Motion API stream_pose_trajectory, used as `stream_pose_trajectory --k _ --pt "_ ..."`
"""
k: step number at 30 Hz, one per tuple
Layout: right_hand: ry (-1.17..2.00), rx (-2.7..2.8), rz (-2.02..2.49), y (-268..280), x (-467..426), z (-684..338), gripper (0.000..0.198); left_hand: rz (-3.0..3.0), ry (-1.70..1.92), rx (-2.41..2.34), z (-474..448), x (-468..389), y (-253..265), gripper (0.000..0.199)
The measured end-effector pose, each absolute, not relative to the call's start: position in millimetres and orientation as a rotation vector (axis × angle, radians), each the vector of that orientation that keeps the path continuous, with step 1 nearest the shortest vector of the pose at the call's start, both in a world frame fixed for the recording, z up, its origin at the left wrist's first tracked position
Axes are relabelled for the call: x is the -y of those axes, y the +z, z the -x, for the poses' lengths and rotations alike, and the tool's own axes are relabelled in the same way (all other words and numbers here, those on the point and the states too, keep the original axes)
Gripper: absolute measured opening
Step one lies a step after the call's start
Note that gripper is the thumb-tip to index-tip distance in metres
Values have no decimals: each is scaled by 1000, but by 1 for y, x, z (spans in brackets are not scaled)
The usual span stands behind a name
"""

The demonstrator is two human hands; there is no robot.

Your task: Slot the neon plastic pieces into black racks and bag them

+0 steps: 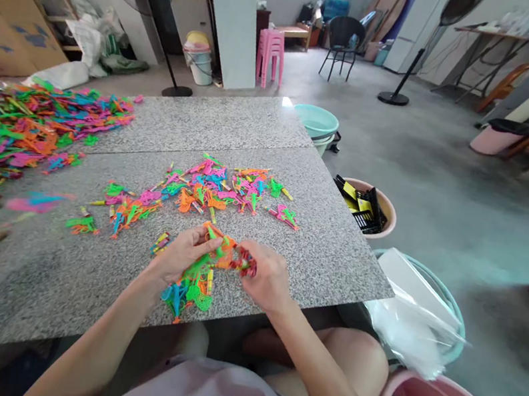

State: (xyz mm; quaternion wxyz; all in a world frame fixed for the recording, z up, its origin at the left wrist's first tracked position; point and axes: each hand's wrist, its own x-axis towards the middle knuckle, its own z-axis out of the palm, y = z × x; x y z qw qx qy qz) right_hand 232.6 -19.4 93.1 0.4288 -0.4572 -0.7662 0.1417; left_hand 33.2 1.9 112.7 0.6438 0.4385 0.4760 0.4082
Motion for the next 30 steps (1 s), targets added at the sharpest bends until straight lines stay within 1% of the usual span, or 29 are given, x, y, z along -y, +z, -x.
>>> stream_pose_trajectory --k 2,4,6,8,10,12,14,16,18,22,24,28,30 --pt "403 1722 1264 89 -13 -227 24 -968 954 -1104 -23 -6 108 42" --pt "461 1546 1331 88 -52 -221 17 -946 993 -1129 -12 -8 103 51" --pt "484 1450 1358 89 -85 -214 16 -941 1028 -1154 -3 -7 100 58" --pt "485 1402 1386 88 -100 -206 16 -944 1068 -1178 3 -5 97 56" --pt "586 1389 1361 84 -91 -199 17 -944 1102 -1196 5 -1 95 50" --pt "816 1407 1271 80 -64 -194 21 -945 1116 -1200 5 3 93 46" --pt "1054 1399 1186 80 -33 -192 28 -956 1089 -1183 1 8 92 45" --pt "1193 1350 1149 86 -8 -193 29 -977 1034 -1151 -7 14 92 48" --pt "1198 1326 1130 94 5 -196 26 -1015 977 -1130 -17 19 92 48" --pt "1067 1439 1133 99 10 -206 21 -1099 929 -1137 -29 27 98 32" --pt "1052 1443 1167 95 12 -210 21 -1111 935 -1134 -30 30 103 30" --pt "1168 1333 1178 85 26 -213 25 -1044 1016 -1176 -27 35 108 45" --pt "1205 1295 1162 86 33 -214 27 -1032 1029 -1213 -26 37 109 46"
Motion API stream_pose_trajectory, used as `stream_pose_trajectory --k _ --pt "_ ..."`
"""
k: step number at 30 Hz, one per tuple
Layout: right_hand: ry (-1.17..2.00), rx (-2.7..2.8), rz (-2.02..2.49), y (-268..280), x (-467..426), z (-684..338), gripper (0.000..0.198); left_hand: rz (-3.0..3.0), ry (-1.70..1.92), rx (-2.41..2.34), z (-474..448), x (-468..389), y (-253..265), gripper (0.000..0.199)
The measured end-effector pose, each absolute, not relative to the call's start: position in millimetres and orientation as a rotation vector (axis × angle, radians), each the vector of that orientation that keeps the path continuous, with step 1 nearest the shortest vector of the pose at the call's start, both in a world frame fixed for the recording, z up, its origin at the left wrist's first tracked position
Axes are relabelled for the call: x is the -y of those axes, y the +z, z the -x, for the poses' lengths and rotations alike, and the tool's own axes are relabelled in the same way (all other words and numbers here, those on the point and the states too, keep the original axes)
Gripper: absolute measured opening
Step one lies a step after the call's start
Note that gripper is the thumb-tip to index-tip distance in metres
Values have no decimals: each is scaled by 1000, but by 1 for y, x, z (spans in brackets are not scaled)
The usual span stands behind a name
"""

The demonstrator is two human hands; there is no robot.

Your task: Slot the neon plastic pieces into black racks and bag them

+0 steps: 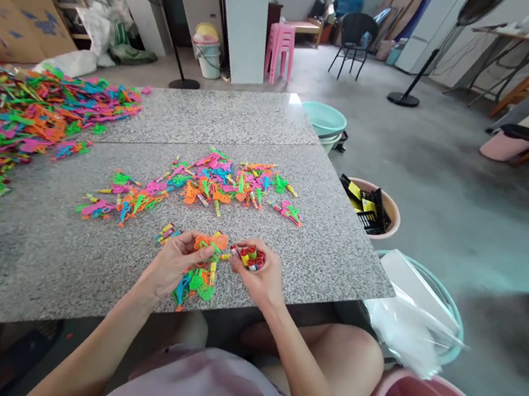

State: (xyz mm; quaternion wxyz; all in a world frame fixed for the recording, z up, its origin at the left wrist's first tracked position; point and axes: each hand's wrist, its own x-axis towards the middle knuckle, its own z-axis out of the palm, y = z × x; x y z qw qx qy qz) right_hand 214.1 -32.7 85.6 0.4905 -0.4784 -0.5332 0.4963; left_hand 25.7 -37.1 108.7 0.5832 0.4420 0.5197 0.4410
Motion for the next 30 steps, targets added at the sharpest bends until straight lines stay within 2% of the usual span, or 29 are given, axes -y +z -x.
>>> stream_pose_trajectory --k 5,14,23,30 --pt "1025 1359 1169 102 41 -225 17 -1164 946 -1257 -27 38 111 35" --pt "1111 1623 1138 120 46 -238 14 -1550 750 -1131 -29 35 129 19" --pt "1279 1756 1117 125 41 -247 18 -1635 639 -1044 -28 29 134 12" --pt "1344 1760 1074 119 37 -247 17 -1620 644 -1074 -32 29 140 16"
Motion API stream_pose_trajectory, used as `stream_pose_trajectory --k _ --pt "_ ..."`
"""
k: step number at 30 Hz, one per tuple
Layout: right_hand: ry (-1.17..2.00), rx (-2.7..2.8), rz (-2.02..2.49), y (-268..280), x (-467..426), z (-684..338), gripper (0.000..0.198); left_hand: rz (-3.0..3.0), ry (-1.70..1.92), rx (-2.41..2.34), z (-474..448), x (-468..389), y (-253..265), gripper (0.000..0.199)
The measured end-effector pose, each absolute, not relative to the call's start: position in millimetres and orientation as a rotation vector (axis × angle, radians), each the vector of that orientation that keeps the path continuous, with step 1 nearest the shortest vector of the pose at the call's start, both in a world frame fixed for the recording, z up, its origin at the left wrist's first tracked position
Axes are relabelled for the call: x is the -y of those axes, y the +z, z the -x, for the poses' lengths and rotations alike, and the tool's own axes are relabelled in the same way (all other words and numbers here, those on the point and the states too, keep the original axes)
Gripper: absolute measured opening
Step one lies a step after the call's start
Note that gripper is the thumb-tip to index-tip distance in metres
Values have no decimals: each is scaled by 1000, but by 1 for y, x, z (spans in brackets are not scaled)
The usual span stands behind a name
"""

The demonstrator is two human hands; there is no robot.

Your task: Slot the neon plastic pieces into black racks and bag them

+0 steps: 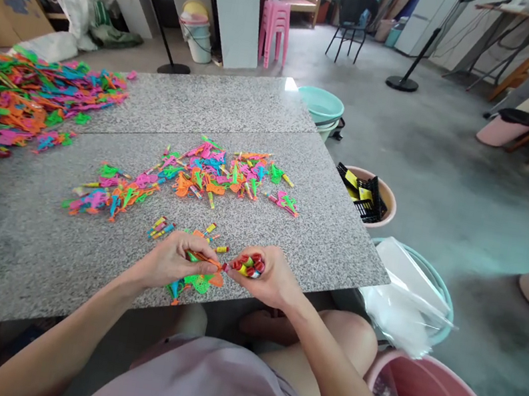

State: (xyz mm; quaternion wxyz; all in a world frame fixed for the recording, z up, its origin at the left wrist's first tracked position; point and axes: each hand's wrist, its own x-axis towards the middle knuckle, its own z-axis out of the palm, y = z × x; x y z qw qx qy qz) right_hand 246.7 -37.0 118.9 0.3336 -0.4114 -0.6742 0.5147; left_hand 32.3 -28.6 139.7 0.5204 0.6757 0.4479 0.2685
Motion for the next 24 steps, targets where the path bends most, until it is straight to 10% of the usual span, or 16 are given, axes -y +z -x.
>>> stream_pose_trajectory --k 20,24 --pt "1275 1768 1098 94 34 -245 12 -1572 654 -1137 -35 23 121 16" --pt "1338 1409 1180 85 39 -234 22 -1129 924 -1289 -44 17 114 52"
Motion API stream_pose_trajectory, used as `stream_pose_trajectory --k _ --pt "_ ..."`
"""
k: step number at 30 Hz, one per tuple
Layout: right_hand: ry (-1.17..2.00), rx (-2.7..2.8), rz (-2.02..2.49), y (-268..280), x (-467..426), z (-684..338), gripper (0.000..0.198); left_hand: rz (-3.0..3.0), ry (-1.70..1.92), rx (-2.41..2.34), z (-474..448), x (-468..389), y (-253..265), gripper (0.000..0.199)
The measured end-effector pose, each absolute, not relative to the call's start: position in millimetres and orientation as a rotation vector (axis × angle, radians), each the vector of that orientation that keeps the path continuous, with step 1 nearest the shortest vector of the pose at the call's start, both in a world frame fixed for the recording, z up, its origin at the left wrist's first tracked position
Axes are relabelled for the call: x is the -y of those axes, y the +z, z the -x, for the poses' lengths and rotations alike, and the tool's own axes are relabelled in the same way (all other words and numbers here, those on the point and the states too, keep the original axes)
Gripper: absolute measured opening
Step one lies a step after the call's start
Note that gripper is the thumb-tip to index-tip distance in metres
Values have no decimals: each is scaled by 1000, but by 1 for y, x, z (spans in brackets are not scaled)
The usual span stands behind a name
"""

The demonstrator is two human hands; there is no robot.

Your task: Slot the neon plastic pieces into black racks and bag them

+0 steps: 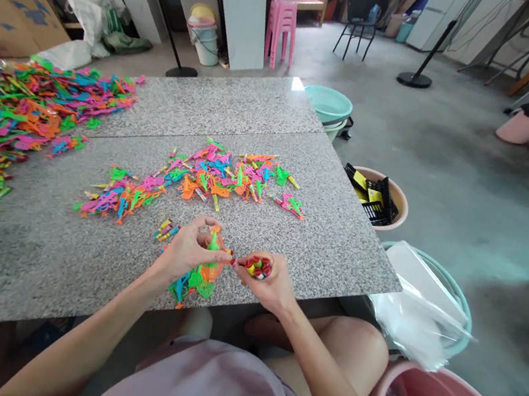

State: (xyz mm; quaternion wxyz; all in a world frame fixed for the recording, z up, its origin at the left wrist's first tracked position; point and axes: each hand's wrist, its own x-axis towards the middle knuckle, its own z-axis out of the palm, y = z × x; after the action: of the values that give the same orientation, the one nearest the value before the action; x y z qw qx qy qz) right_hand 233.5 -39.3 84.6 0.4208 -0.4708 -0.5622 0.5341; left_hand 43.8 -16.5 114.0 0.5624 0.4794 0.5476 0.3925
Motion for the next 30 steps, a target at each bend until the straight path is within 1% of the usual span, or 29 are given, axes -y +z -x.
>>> stream_pose_trajectory --k 1,2,5,9,12,16,20,22,25,27,30 --pt "1331 1344 1195 83 42 -230 24 -1005 990 -1288 -48 16 111 59" --pt "1316 1290 1211 83 44 -226 25 -910 1039 -1268 -53 17 109 59" --pt "1254 1174 1276 85 51 -217 31 -787 1128 -1201 -69 25 101 49" --pt "1196 1065 1333 89 56 -211 35 -716 1210 -1149 -85 40 98 45" --pt "1163 1034 1331 90 60 -207 34 -663 1310 -1110 -94 46 99 41" --pt "1009 1100 1342 86 65 -202 27 -631 1437 -1112 -101 47 100 37" --pt "882 1210 1317 83 67 -203 19 -639 1381 -1106 -97 45 103 41" --pt "921 1208 1323 82 66 -204 20 -651 1343 -1120 -96 46 102 43" --pt "1018 1168 1313 82 68 -199 24 -695 1392 -1175 -101 49 98 42" --pt "987 1165 1304 81 71 -196 24 -815 1394 -1269 -105 50 92 40" --pt "894 1219 1331 76 65 -199 22 -1049 1239 -1442 -92 45 82 42"
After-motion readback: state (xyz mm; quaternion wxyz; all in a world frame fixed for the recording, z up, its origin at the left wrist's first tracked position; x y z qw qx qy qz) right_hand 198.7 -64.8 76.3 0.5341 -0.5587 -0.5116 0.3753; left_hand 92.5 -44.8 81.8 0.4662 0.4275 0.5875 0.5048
